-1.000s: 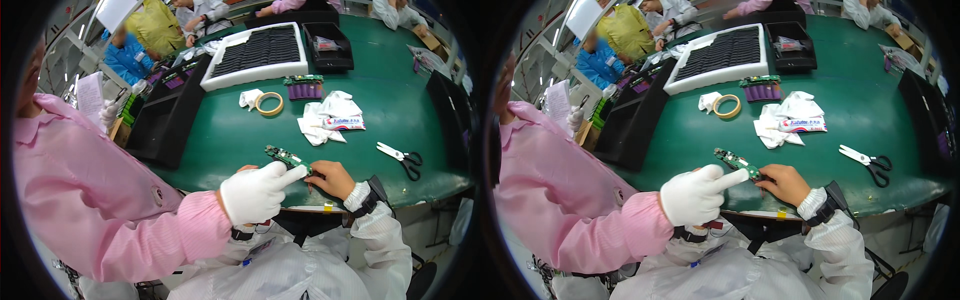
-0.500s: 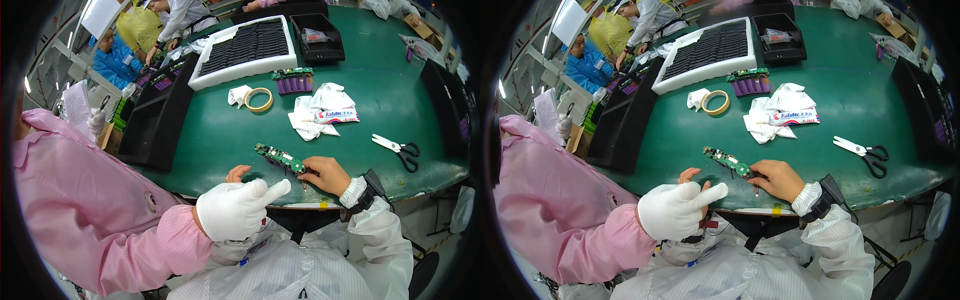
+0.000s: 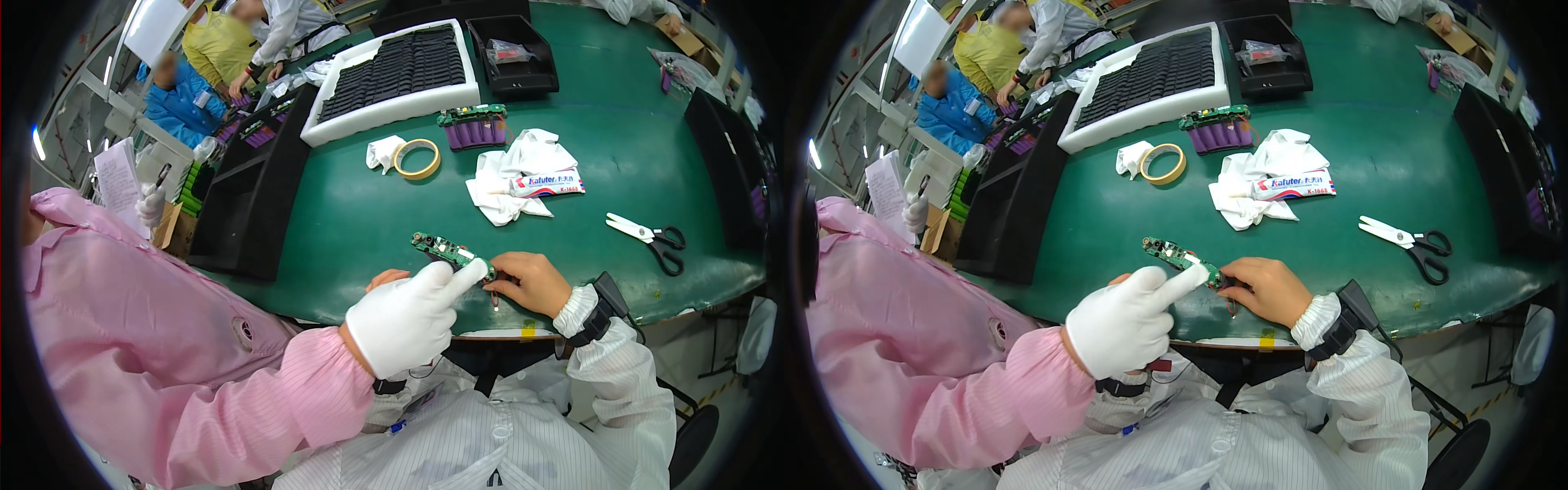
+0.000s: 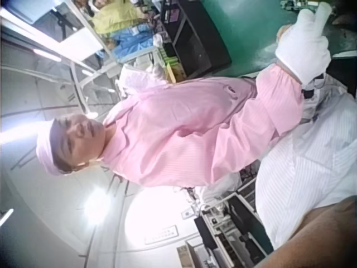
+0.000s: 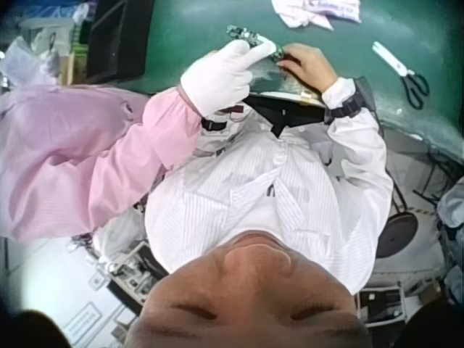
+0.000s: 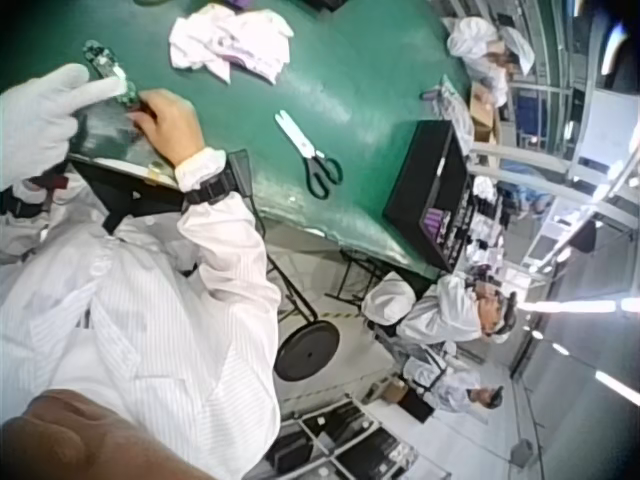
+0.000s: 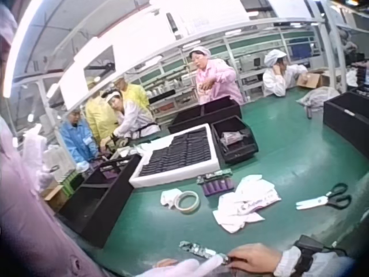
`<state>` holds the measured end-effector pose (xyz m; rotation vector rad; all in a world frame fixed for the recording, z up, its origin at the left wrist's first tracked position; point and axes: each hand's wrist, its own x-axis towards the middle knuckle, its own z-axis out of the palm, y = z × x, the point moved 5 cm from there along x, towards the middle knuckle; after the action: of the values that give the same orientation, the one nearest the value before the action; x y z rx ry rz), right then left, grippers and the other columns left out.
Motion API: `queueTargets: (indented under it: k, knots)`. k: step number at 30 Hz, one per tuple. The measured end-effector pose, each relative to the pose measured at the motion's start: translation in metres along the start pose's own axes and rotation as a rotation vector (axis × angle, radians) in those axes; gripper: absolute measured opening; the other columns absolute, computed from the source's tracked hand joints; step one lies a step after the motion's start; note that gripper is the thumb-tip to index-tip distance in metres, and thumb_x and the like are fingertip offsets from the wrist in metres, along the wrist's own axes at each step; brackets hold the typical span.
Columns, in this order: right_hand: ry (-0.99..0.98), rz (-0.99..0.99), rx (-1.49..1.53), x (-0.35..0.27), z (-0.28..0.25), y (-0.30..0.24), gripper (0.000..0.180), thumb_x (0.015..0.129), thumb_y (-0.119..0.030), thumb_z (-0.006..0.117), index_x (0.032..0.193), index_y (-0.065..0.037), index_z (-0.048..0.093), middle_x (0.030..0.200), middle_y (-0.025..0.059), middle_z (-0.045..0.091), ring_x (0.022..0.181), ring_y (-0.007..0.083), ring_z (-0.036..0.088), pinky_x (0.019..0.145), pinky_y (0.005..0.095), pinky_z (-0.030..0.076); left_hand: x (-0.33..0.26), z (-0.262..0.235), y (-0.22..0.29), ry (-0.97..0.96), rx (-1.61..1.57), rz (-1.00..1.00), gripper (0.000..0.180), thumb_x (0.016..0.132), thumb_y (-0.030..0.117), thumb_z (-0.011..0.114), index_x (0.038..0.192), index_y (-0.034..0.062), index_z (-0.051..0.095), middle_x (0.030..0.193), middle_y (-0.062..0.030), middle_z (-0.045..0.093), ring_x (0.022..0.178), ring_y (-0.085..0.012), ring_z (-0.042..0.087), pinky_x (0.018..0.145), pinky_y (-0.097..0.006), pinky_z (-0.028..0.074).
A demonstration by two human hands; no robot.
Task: Assembling and inspecting a circuit board attached to a battery pack at a factory workbench.
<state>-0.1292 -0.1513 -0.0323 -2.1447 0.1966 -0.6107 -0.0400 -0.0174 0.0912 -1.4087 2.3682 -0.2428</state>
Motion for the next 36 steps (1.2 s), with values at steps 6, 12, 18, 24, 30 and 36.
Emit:
queueTargets:
  k: [6, 12, 18, 24, 30, 36]
  knots:
    - [-0.003, 0.005, -0.006, 0.0, 0.0, 0.001, 0.027, 0.08, -0.015, 0.076, 0.102, 0.0, 0.067, 0.087, 0.0121, 0.067, 0.072, 0.0261, 0.065, 0.066, 0.0354, 0.052, 0.01, 0.013, 0.005, -0.082, 0.0, 0.114, 0.011, 0.067, 0.013, 0.065, 0.062, 0.0187, 0.073, 0.076, 0.0056, 0.066, 0.12, -0.023, 0.05, 0.09, -0.035, 0.041]
    - [-0.001, -0.002, -0.011, 0.0, 0.0, 0.003, 0.028, 0.08, -0.016, 0.076, 0.101, 0.0, 0.067, 0.088, 0.0127, 0.067, 0.074, 0.0275, 0.065, 0.067, 0.036, 0.052, 0.01, 0.029, -0.004, 0.035, -0.228, 0.012, 0.011, 0.069, 0.013, 0.063, 0.059, 0.0127, 0.069, 0.085, 0.0017, 0.067, 0.115, -0.0225, 0.052, 0.093, -0.036, 0.043]
    - [0.008, -0.016, -0.004, 0.0, 0.0, -0.002, 0.029, 0.08, -0.017, 0.076, 0.102, 0.0, 0.068, 0.089, 0.0128, 0.068, 0.075, 0.0282, 0.065, 0.068, 0.036, 0.052, -0.014, 0.095, 0.027, 0.336, -0.216, -0.086, 0.012, 0.078, 0.009, 0.061, 0.074, 0.0105, 0.072, 0.096, -0.0026, 0.063, 0.105, -0.0247, 0.052, 0.093, -0.036, 0.043]
    - [0.003, 0.02, -0.011, -0.002, 0.001, 0.002, 0.028, 0.08, -0.016, 0.075, 0.101, 0.0, 0.068, 0.092, 0.0136, 0.069, 0.08, 0.0299, 0.066, 0.071, 0.0371, 0.053, -0.045, 0.164, 0.016, 1.065, -0.908, -1.123, 0.027, 0.077, 0.0, 0.064, 0.102, 0.0094, 0.069, 0.107, -0.0082, 0.061, 0.105, -0.0259, 0.052, 0.093, -0.036, 0.041]
    - [0.026, -0.005, -0.039, -0.002, 0.002, 0.005, 0.024, 0.081, -0.014, 0.073, 0.101, 0.0, 0.068, 0.094, 0.0143, 0.069, 0.085, 0.0319, 0.067, 0.075, 0.0389, 0.053, -0.042, 0.162, 0.01, 1.074, -0.85, -1.113, 0.033, 0.072, 0.0, 0.071, 0.103, 0.0059, 0.063, 0.108, -0.0112, 0.063, 0.103, -0.0282, 0.053, 0.092, -0.038, 0.041]
    - [-0.022, 0.096, 0.058, -0.002, 0.001, 0.015, 0.029, 0.079, -0.009, 0.072, 0.107, -0.002, 0.068, 0.097, 0.0132, 0.069, 0.086, 0.0303, 0.067, 0.076, 0.0365, 0.054, -0.04, 0.16, 0.01, 1.08, -0.811, -1.116, 0.033, 0.072, 0.0, 0.071, 0.103, 0.0061, 0.063, 0.107, -0.011, 0.063, 0.102, -0.0285, 0.053, 0.091, -0.038, 0.041]
